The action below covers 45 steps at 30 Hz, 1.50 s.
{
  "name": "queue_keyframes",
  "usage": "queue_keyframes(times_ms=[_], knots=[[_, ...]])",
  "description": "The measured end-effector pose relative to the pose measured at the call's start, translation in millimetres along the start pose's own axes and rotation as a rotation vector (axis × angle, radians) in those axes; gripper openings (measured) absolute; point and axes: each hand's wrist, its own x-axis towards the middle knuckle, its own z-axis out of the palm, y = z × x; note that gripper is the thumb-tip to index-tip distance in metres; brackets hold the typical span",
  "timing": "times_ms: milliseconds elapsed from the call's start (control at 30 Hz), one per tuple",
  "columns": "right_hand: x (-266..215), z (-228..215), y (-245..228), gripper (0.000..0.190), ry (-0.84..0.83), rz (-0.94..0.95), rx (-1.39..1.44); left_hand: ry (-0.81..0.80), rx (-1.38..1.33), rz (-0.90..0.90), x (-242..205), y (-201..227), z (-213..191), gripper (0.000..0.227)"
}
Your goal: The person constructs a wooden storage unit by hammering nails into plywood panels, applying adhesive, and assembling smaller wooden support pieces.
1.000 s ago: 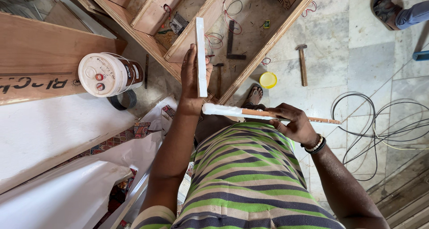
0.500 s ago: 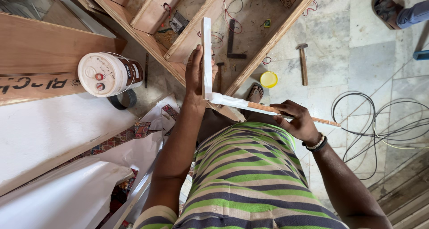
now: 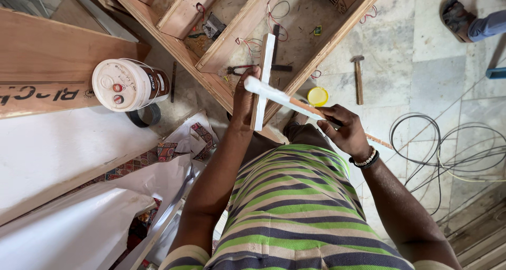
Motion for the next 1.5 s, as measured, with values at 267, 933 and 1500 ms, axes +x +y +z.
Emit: queue_keyframes(times_ms=[267, 933, 1500], knots=[[10.4, -0.4, 3.1, 0.031, 0.058, 0.094, 0.021, -0.115, -0.057, -0.015, 1.0, -0.9, 3.6, 0.022], [31.1, 7.2, 27.8, 0.032, 0.084, 0.069, 0.249, -0.054, -0.108, -0.070, -1.1, 15.1, 24.5, 0.023], [43.9, -4.9, 28.0, 0.032, 0.151, -0.003, -0.098, -0.078, -0.163, -0.066, -2.5, 24.7, 34.1, 0.019]])
